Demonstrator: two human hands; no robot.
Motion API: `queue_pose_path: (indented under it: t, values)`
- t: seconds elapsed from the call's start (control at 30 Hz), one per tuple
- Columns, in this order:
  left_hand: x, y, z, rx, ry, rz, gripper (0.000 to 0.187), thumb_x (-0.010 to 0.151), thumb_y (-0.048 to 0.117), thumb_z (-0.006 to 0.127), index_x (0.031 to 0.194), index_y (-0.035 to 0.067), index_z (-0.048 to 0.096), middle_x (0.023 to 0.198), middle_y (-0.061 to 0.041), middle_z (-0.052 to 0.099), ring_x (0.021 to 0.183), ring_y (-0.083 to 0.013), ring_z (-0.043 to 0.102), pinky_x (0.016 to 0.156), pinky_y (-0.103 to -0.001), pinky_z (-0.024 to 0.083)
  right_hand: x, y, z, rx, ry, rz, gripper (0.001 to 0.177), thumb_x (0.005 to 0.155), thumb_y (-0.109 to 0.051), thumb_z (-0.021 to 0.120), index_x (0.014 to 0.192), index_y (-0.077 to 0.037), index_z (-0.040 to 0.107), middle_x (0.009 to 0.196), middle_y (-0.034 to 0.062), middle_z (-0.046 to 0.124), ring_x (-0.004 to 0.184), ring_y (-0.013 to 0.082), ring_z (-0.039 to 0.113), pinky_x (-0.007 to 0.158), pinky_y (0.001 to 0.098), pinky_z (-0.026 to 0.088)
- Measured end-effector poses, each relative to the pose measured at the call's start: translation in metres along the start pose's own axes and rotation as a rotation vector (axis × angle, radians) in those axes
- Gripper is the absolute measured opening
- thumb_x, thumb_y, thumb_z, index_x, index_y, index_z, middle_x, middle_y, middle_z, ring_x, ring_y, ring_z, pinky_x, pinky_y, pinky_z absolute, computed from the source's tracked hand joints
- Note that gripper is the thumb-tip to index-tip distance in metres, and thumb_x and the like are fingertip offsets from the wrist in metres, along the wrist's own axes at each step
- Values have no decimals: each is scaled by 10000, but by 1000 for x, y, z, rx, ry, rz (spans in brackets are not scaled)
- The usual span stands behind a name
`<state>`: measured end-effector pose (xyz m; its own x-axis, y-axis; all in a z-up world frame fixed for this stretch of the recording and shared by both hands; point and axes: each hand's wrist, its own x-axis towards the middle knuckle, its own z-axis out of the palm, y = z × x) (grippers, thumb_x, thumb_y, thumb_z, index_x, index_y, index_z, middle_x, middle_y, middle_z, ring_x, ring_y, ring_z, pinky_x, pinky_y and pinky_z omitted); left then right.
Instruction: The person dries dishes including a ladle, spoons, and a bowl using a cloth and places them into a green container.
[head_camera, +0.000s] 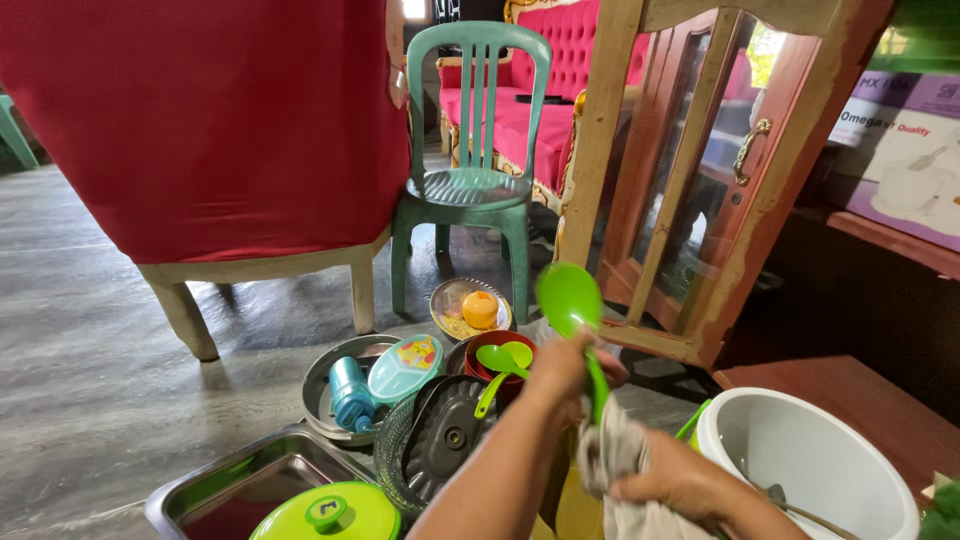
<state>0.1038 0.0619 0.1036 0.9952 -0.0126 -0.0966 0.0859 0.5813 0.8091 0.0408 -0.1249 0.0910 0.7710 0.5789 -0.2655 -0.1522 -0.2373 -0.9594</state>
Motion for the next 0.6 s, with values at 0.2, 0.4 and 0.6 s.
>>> queue_pose_path:
  t: [0.2, 0.4, 0.6]
  values:
    - [-13, 31, -41, 46, 81, -17, 364, 1077, 426, 496, 1030, 69, 546, 639, -19, 482, 494, -157, 467, 503, -352, 454, 39, 67, -49, -174, -147, 8, 632, 753, -54, 726, 1375, -128, 641, 1102, 59, 758, 950, 173, 762, 879, 313, 604]
    - [4, -15, -48, 72, 14, -128, 124, 1006, 11, 524, 1123, 41, 551, 799, -60, 645, 614, -163, 571, 594, -380, 522, 39, 26, -75, 48, 493, -168, 568, 938, -364, 650, 1372, -13, 542, 1236, 176, 713, 1056, 240, 689, 913, 363, 547]
    - [-35, -65, 2, 332, -199, -171, 264, 914, 10, 527, 1108, 75, 694, 905, -122, 718, 699, -227, 678, 586, -388, 550, 9, -28, -46, -365, 1008, -528, 621, 914, -244, 706, 1419, -64, 395, 1304, 222, 542, 1174, 333, 568, 973, 410, 469]
